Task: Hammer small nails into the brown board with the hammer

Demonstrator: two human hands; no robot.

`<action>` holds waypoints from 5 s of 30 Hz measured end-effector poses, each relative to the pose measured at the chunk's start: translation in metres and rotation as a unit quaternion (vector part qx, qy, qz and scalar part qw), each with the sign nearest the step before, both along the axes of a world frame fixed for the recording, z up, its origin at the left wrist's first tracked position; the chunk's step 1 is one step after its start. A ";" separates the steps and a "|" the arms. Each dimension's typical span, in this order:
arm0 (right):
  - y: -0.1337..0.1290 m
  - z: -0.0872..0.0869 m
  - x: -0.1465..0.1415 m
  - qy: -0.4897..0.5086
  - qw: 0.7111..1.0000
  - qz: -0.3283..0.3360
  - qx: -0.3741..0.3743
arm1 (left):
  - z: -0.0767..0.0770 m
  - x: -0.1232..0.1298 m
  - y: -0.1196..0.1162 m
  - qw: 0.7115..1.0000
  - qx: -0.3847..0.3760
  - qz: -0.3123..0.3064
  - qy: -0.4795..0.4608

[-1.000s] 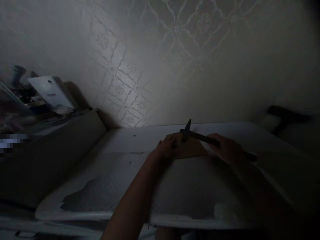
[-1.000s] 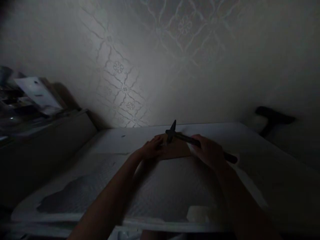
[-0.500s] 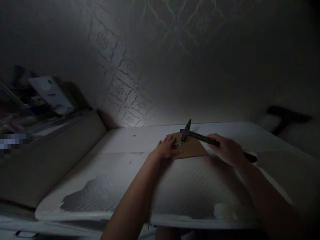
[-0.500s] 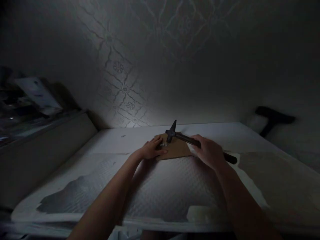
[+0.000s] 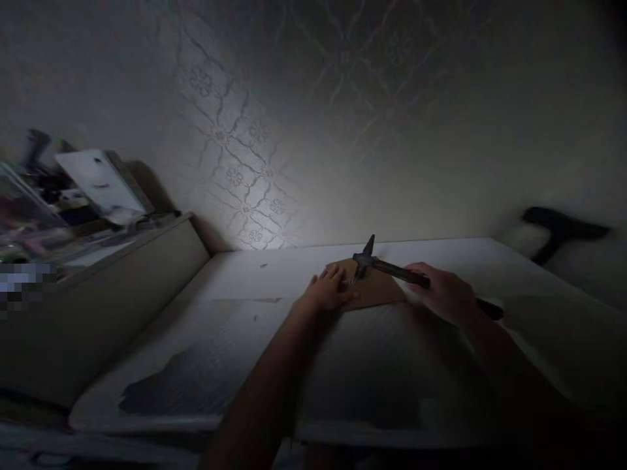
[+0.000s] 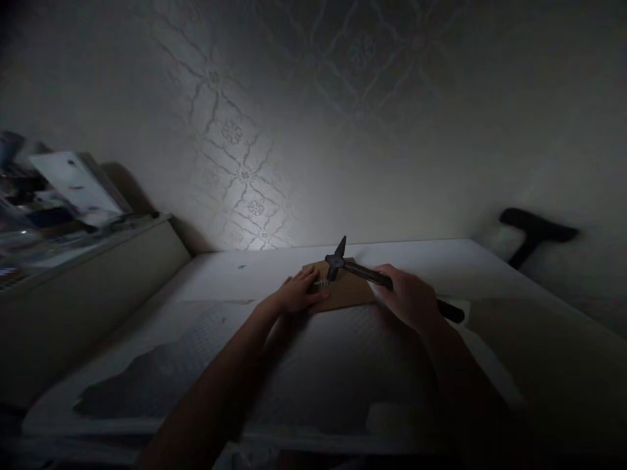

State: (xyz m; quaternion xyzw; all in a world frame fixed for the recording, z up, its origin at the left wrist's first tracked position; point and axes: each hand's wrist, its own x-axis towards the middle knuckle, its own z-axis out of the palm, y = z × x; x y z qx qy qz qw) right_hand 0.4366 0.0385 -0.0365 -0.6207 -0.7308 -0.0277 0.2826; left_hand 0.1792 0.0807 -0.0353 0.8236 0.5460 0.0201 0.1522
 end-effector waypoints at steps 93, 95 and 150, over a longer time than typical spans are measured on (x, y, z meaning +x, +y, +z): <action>0.001 0.000 0.000 0.009 1.000 -0.004 0.009 | 0.002 0.000 -0.002 1.000 0.004 -0.001 0.013; 0.000 0.000 0.000 0.004 1.000 0.001 0.007 | 0.002 0.000 -0.002 1.000 0.001 0.000 0.010; 0.013 -0.014 0.025 0.013 0.984 -0.176 0.003 | 0.006 -0.006 -0.001 0.999 -0.026 -0.014 0.019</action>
